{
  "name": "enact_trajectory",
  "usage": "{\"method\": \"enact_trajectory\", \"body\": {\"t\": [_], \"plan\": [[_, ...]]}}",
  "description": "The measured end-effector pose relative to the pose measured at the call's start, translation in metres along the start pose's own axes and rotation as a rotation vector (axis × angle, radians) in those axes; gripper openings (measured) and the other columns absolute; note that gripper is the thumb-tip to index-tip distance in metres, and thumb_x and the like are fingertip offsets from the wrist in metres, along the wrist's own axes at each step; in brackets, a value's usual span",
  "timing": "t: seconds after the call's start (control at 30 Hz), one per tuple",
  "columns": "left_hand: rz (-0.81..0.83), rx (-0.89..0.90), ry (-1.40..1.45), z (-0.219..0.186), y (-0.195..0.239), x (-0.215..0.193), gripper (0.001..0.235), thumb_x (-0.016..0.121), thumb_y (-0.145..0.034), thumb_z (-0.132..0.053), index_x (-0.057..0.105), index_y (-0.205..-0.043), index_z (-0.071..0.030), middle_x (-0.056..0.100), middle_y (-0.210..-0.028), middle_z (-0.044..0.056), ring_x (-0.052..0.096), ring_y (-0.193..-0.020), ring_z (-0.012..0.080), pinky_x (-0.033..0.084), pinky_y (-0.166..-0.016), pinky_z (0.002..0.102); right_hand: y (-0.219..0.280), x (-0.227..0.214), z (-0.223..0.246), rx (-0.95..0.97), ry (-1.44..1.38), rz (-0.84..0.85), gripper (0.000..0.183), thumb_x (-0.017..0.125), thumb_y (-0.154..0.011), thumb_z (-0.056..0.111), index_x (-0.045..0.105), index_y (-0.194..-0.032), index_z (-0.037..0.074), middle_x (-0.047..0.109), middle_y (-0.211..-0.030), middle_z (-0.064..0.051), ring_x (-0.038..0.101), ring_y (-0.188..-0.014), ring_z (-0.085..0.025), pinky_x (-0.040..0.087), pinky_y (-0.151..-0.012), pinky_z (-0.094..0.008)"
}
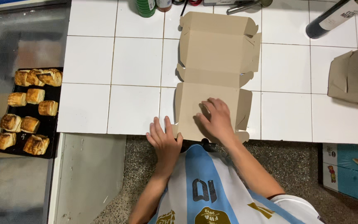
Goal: The person assembles several flat cardboard boxes on a tiled counter. They fold the flaps and tuck the tabs to form the box shape, then stack the completed boxes. The person repeats this process for multiple boxes.
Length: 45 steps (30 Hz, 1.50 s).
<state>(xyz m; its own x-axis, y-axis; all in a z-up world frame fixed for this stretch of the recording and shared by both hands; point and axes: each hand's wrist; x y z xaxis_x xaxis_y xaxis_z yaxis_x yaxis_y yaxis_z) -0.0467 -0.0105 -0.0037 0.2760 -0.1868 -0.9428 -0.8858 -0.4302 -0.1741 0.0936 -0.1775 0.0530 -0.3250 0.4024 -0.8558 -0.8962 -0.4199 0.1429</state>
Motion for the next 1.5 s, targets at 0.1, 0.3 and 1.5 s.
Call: {"method": "enact_trajectory", "body": {"t": [0.1,0.3,1.5], "plan": [[-0.089,0.114,-0.085,0.0,0.008,0.011,0.084,0.076,-0.077,-0.032,0.047,-0.155,-0.02,0.025,-0.165,0.025,0.018,-0.151,0.0522,0.018,-0.109,0.076,0.014,-0.017,-0.011,0.147,0.065,0.054,0.078,0.069,-0.091,0.053,0.046,-0.158,0.018,0.03,-0.166,-0.025,0.02,-0.154,-0.052,0.016,-0.12,-0.07],[-0.206,0.683,0.267,-0.052,-0.035,0.0,0.035,0.058,-0.092,-0.032,0.072,-0.123,-0.023,0.064,-0.138,0.01,0.059,-0.133,0.034,0.052,-0.103,0.05,0.021,0.006,-0.024,0.162,0.229,0.095,0.09,0.054,-0.092,0.071,0.036,-0.163,0.02,0.022,-0.17,-0.027,0.014,-0.156,-0.05,0.013,-0.121,-0.07],[0.549,0.459,-0.023,-0.103,-0.071,0.04,0.086,0.032,-0.094,-0.08,0.053,-0.151,-0.02,0.048,-0.115,0.01,0.045,-0.116,0.0315,0.034,-0.102,0.054,0.028,-0.007,-0.079,0.273,0.254,0.021,0.06,0.043,-0.099,0.059,0.045,-0.154,0.035,0.038,-0.156,-0.009,0.04,-0.141,-0.036,0.036,-0.106,-0.053]]}}
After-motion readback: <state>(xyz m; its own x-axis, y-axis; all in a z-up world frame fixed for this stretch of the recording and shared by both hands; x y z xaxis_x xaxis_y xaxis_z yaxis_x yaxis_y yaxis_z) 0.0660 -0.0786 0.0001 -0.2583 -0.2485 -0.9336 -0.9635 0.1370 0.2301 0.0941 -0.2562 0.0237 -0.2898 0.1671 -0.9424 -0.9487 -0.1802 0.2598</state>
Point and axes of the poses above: each hand's wrist, its own y-axis away from the middle knuckle, its own x-axis out of the palm, z = x × y
